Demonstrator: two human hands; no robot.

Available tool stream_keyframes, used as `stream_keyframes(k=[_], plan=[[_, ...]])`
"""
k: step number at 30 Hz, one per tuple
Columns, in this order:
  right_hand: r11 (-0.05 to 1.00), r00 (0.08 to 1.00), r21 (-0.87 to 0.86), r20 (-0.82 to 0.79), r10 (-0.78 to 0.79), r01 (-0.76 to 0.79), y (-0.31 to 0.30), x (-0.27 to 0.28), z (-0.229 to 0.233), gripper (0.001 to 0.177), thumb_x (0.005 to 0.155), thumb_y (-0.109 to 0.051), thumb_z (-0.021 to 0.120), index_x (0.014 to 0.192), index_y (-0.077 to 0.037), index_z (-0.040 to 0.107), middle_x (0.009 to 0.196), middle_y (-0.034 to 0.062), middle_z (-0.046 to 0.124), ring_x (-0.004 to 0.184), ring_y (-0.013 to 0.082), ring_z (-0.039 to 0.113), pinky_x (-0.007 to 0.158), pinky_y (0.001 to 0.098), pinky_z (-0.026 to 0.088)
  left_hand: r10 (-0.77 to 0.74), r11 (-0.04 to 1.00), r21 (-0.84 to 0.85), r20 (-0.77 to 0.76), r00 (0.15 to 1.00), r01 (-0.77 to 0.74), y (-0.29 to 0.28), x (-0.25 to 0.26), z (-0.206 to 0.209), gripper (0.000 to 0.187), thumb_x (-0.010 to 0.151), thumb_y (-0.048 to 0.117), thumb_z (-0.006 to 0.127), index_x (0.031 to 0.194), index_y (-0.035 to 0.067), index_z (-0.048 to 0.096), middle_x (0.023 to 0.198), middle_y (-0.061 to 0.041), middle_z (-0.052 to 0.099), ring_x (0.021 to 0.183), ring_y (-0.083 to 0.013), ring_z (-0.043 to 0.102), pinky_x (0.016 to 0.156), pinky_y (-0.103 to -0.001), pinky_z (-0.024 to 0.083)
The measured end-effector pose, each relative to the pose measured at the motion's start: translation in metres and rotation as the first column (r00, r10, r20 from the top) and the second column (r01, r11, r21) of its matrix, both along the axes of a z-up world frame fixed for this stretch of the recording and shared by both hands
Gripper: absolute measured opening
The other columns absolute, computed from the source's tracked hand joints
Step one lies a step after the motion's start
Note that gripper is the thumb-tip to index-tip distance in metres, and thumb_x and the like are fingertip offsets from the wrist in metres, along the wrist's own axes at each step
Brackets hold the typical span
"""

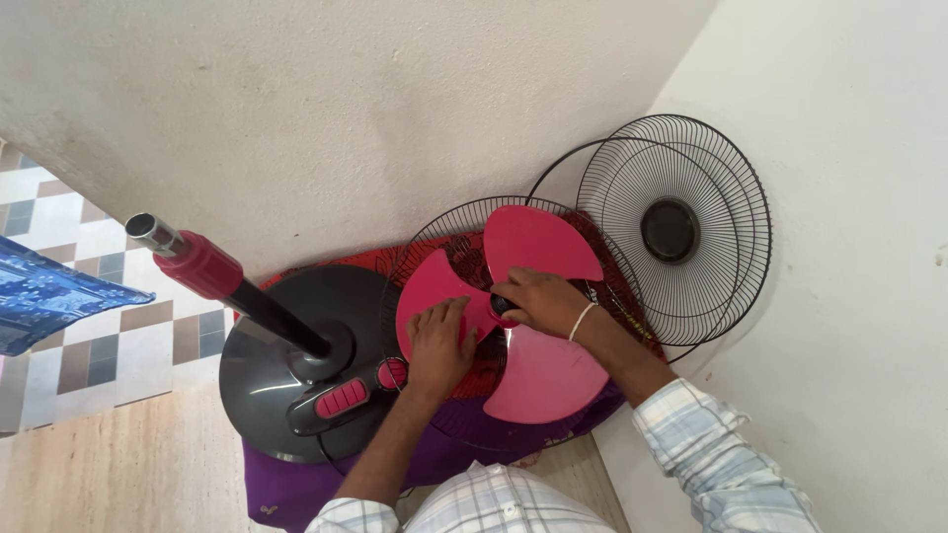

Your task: The person assembles a pink standing fan by attaching the blades to the motor hub, securing them with a nut, and then fitting the front protective cage. The task is performed by hand without visible tools.

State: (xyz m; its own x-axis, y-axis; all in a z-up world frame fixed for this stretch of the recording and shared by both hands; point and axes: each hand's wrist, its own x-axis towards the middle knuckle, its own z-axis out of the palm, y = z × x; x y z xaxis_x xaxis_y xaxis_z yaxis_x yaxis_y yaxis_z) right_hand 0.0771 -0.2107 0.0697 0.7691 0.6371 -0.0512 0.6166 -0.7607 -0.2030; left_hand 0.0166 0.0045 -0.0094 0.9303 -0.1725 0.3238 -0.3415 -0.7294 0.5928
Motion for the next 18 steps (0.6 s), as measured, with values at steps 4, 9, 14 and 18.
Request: stream_keyframes(k=[4,9,14,18], plan=[[0.993,0.993,0.044,0.047,0.109,-0.111,-0.004,0.006,-0.02,0.03,0.088,-0.016,0.07,0.117,-0.009,0.067,0.116,0.0096,0.06,0.109,0.0278,0.064,0.085,0.0402,0.058,-0.023,0.999,0.036,-0.051,0.998,0.025,0.0,-0.005,-0.003,0.057,0.085,0.021,0.073,0.138,0.009,0.055,0.135,-0.015,0.06,0.128,-0.0332,0.053,0.111,-0.055,0.03],[0.991,0.984,0.027,0.129,0.127,-0.131,-0.003,0.009,-0.03,0.019,0.09,-0.01,0.067,0.109,-0.007,0.07,0.115,0.0096,0.062,0.105,0.0275,0.066,0.082,0.0402,0.057,-0.047,0.991,0.118,-0.116,0.992,0.061,-0.001,-0.017,0.002,0.055,0.085,0.024,0.075,0.136,0.013,0.057,0.139,-0.013,0.056,0.132,-0.0335,0.048,0.112,-0.062,0.026],[0.984,0.966,-0.174,0.249,0.071,-0.027,0.012,0.007,-0.011,0.043,0.089,-0.048,0.066,0.098,-0.006,0.069,0.095,0.011,0.068,0.09,0.0284,0.07,0.077,0.0423,0.057,-0.052,0.978,0.185,-0.249,0.967,0.1,0.001,-0.029,0.018,0.061,0.082,0.027,0.079,0.137,0.019,0.054,0.144,-0.013,0.048,0.139,-0.0347,0.039,0.113,-0.068,0.019],[0.943,0.965,-0.295,0.251,-0.082,0.157,0.018,-0.001,-0.001,0.068,0.096,-0.072,0.054,0.099,-0.005,0.068,0.087,0.0131,0.07,0.079,0.031,0.07,0.072,0.044,0.057,-0.07,0.953,0.274,-0.223,0.972,0.131,0.008,-0.034,0.022,0.064,0.081,0.028,0.08,0.139,0.021,0.053,0.146,-0.013,0.047,0.14,-0.0356,0.039,0.114,-0.069,0.021]])
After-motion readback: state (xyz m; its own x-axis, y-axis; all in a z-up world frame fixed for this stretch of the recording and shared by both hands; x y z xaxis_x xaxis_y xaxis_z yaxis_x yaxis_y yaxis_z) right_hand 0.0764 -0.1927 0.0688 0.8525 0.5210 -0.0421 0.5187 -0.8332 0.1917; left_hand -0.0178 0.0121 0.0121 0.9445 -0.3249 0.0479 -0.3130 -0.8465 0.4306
